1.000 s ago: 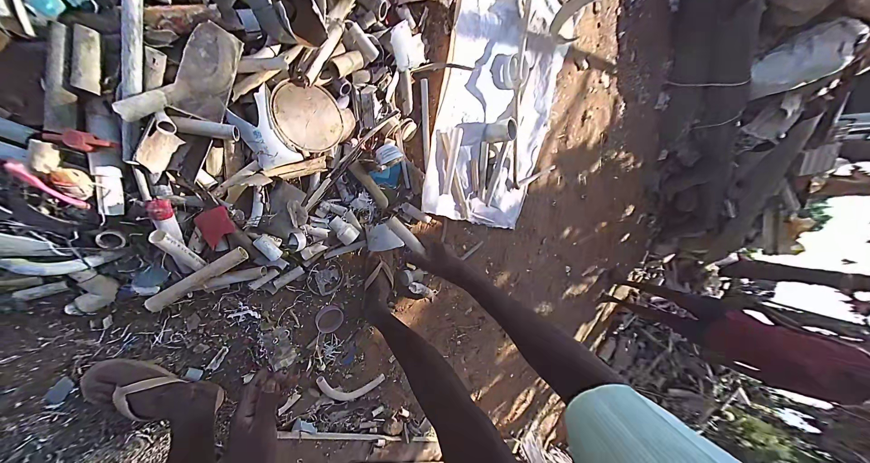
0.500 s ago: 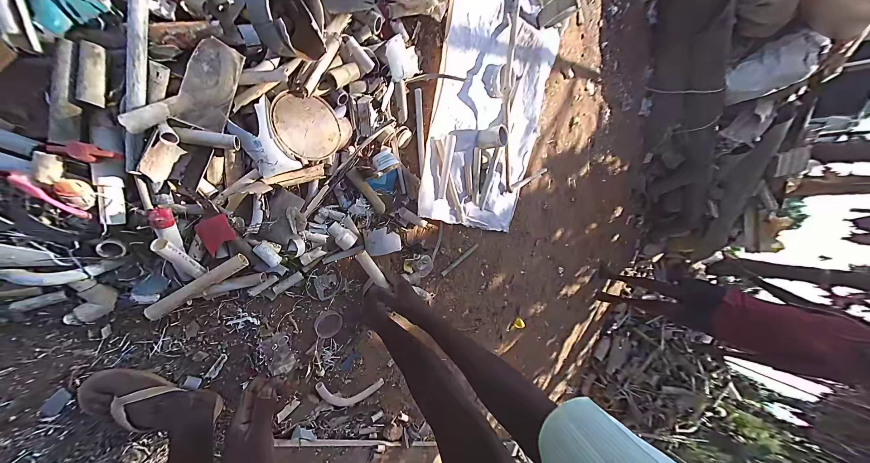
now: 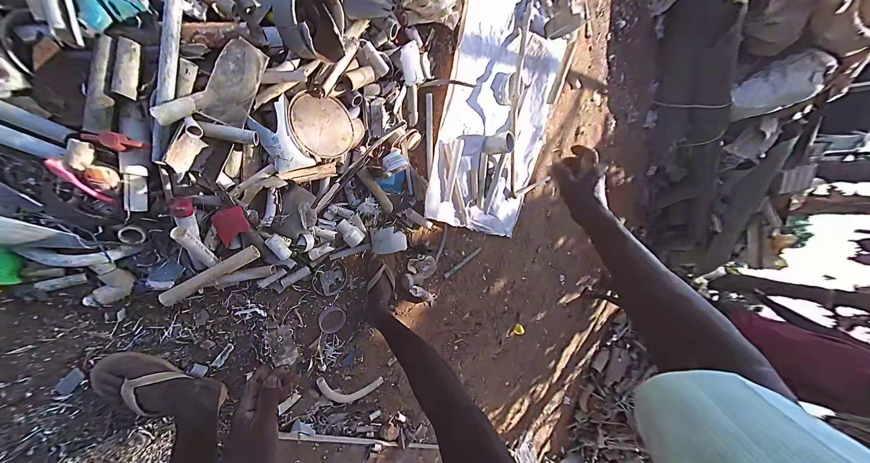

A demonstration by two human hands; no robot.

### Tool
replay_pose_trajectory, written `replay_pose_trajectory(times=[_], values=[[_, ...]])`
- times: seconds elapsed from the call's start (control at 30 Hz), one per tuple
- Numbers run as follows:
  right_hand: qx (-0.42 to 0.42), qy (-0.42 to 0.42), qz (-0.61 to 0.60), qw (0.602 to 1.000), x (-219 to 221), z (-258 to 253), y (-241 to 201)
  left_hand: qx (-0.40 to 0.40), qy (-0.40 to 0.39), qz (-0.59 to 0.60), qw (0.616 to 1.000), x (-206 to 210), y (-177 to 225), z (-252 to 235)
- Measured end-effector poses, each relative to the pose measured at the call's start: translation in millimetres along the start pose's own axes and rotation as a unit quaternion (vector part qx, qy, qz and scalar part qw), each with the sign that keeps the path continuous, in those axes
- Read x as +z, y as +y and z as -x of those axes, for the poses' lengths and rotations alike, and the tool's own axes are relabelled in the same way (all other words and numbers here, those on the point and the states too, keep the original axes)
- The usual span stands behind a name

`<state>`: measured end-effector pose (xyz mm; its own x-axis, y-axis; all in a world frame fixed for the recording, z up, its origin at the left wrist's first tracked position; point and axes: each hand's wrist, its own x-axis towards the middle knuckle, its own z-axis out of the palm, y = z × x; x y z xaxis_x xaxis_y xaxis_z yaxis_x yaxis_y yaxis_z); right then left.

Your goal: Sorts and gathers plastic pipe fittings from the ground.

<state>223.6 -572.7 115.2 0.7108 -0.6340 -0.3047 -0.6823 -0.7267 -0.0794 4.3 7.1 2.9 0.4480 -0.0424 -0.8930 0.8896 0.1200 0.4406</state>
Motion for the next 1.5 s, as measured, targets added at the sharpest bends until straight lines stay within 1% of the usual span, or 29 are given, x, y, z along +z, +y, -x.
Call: replay_pose_trajectory(times=[0.03,0.1,0.17,0.23,0.27,0.33,0.4,0.43,0.47,0.57,0.63,0.67,0.73,0.8,0.83,0.93,1.0,1.03,1.13,1.2,1.3,1.37,1.43,1.5], values=[[-0.024,-0.044,0.011,0.999,27.9,23.9,-4.6,0.001,0.004,0.0,1.0,2.3,0.6,-0.5],[-0.075,-0.171,0.042,0.981,106.7,72.5,-16.0,-0.005,0.018,-0.003,1.0,0.3,1.6,-0.9],[-0.129,-0.304,0.072,0.941,193.1,132.3,-37.1,-0.014,0.026,-0.013,0.999,-4.5,4.2,-1.3],[-0.151,-0.427,0.103,0.885,257.3,204.1,-65.5,-0.022,0.03,-0.013,0.999,-7.1,7.4,-1.0],[-0.166,-0.462,0.108,0.864,280.3,236.7,-79.2,-0.022,0.031,-0.013,0.999,-6.7,8.2,-1.2],[-0.204,-0.512,0.099,0.829,312.3,288.7,-110.4,-0.027,0.027,-0.006,0.999,-8.2,8.9,0.3],[-0.244,-0.544,0.097,0.797,335.4,307.7,-144.7,-0.038,0.02,0.015,0.999,-10.7,12.5,2.0],[-0.255,-0.544,0.096,0.793,343.3,306.5,-162.4,-0.042,0.019,0.027,0.999,-12.3,14.9,3.5],[-0.267,-0.528,0.083,0.802,351.9,298.5,-179.6,-0.041,0.018,0.037,0.998,-14.7,16.8,3.4],[-0.3,-0.412,0.007,0.86,370.4,253.3,-232.6,-0.033,0.016,0.062,0.997,-24.2,20.1,4.4],[-0.33,-0.334,-0.01,0.883,369.2,213.0,-280.6,-0.035,0.017,0.073,0.997,-30.1,23.9,5.7],[-0.347,-0.297,-0.005,0.89,366.7,193.3,-305.0,-0.036,0.017,0.08,0.996,-32.6,25.3,6.3],[-0.377,-0.225,0.044,0.897,357.9,162.5,-354.8,-0.03,0.014,0.096,0.995,-37.2,26.6,8.6],[-0.416,-0.178,0.09,0.887,355.8,136.2,-397.9,-0.021,0.013,0.117,0.993,-40.7,26.6,9.9],[-0.438,-0.168,0.124,0.874,357.5,126.2,-415.0,-0.02,0.014,0.126,0.992,-42.7,26.3,11.7],[-0.488,-0.174,0.208,0.83,365.6,113.6,-454.0,-0.03,0.008,0.132,0.991,-47.6,23.1,15.2],[-0.501,-0.194,0.241,0.808,377.5,114.8,-466.7,-0.031,0.004,0.128,0.991,-50.3,20.6,16.1],[-0.501,-0.202,0.247,0.805,385.7,116.2,-467.8,-0.03,0.002,0.127,0.991,-51.8,18.9,16.7],[-0.482,-0.203,0.254,0.813,399.0,120.3,-464.2,-0.027,0.009,0.123,0.992,-54.9,17.1,17.6],[-0.488,-0.2,0.265,0.807,401.9,116.7,-454.3,-0.034,0.009,0.134,0.99,-53.8,18.1,18.5],[-0.493,-0.199,0.324,0.782,388.9,116.8,-442.9,-0.033,-0.002,0.141,0.989,-51.2,21.6,17.1],[-0.507,-0.2,0.365,0.755,378.9,122.4,-433.3,-0.026,-0.001,0.149,0.988,-51.2,22.2,16.9],[-0.521,-0.2,0.374,0.741,374.9,122.2,-421.5,-0.017,0.003,0.16,0.987,-50.9,20.8,15.6],[-0.526,-0.217,0.37,0.734,370.1,121.4,-411.1,-0.019,0.007,0.156,0.988,-49.2,20.1,14.9]])
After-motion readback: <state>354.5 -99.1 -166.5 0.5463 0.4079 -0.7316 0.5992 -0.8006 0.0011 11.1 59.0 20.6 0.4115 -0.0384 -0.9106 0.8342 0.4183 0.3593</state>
